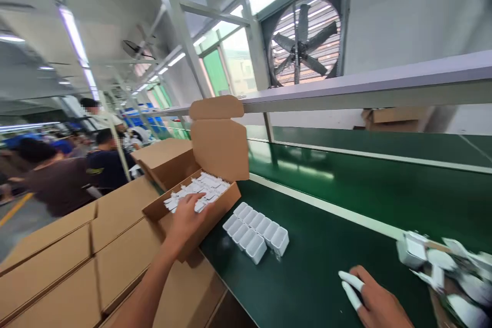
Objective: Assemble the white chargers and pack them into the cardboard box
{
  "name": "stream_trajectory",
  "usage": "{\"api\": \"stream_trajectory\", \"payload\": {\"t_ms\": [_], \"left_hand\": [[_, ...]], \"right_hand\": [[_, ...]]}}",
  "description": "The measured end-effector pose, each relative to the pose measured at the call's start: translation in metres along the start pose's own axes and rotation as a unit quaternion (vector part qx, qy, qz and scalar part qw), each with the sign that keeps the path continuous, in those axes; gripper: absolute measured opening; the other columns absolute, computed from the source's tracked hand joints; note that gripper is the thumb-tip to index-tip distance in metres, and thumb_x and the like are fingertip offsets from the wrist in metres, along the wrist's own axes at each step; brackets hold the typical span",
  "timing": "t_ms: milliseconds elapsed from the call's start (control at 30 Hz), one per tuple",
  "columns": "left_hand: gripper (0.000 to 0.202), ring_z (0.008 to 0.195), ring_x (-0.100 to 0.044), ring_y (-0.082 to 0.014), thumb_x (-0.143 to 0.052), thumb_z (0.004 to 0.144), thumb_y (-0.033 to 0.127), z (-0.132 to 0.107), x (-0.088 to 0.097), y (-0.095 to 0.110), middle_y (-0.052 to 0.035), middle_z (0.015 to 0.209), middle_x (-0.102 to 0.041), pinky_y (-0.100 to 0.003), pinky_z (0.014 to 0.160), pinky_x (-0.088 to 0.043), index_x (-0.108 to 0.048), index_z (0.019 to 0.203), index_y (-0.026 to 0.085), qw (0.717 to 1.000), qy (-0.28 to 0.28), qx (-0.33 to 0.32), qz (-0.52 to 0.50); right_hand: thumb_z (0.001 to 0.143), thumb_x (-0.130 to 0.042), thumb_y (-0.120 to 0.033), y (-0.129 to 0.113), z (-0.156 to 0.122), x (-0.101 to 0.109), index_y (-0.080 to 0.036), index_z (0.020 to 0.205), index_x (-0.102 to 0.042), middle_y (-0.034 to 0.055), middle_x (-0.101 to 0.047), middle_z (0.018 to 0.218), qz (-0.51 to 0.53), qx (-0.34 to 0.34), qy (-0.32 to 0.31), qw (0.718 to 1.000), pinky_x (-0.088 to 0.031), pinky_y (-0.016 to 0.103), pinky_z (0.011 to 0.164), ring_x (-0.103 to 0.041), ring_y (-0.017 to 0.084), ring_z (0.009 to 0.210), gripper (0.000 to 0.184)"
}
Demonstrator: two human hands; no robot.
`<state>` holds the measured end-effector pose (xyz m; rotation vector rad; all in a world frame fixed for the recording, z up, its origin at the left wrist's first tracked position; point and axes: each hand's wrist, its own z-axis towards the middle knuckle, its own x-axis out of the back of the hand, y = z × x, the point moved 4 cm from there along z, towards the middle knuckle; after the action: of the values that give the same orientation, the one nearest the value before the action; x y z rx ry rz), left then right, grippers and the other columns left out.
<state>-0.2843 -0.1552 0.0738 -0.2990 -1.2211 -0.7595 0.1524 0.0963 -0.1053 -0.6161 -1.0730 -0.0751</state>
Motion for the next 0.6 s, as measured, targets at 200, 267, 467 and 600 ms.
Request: {"api": "stream_trajectory", "payload": {"t_ms": [200, 267, 467, 600], "left_hand": [[0.054, 0.085, -0.072, -0.0263, -0.06, 0.082, 0.072, 0.001, -0.009, 0.163, -0.0056, 0.113, -0.074, -0.041, 0.082, -0.061, -0.069, 0.112, 0.027, 0.947, -0.04, -0.226, -0.224], [0.056, 0.089, -0.073, -0.0254, -0.062, 0.084, 0.068, -0.019, -0.035, 0.235, -0.0074, 0.122, -0.071, -0.037, 0.079, -0.062, -0.068, 0.122, 0.027, 0.9, -0.156, -0.314, -0.259], [0.088, 0.145, -0.047, -0.0339, -0.074, 0.081, 0.044, -0.089, -0.108, 0.414, -0.0139, 0.163, -0.042, -0.045, 0.112, -0.048, -0.037, 0.158, 0.025, 0.795, -0.311, -0.462, -0.239], [0.102, 0.146, -0.045, -0.0375, -0.078, 0.075, 0.05, -0.096, -0.132, 0.481, -0.0222, 0.159, -0.044, -0.047, 0.116, -0.042, -0.032, 0.159, 0.014, 0.815, -0.311, -0.443, -0.206]], "right_hand": [[0.093, -0.054, -0.014, -0.032, 0.002, 0.012, -0.016, 0.098, -0.068, 0.009, -0.066, 0.107, -0.111, 0.015, -0.082, 0.99, -0.049, 0.027, 0.07, -0.066, 0.017, 0.076, 0.015], [0.093, -0.057, -0.017, -0.033, 0.003, 0.012, -0.015, 0.097, -0.068, 0.0099, -0.066, 0.11, -0.128, 0.022, -0.1, 0.987, -0.049, 0.029, 0.07, -0.065, 0.018, 0.078, 0.012], [0.092, -0.06, -0.023, -0.033, 0.0, 0.01, -0.015, 0.095, -0.069, 0.0091, -0.067, 0.111, -0.135, 0.039, -0.095, 0.986, -0.05, 0.03, 0.066, -0.064, 0.019, 0.078, 0.012], [0.096, -0.057, -0.029, -0.032, 0.004, 0.013, -0.016, 0.1, -0.068, 0.0074, -0.068, 0.105, -0.134, 0.049, -0.057, 0.988, -0.049, 0.029, 0.06, -0.065, 0.018, 0.074, 0.017]]}}
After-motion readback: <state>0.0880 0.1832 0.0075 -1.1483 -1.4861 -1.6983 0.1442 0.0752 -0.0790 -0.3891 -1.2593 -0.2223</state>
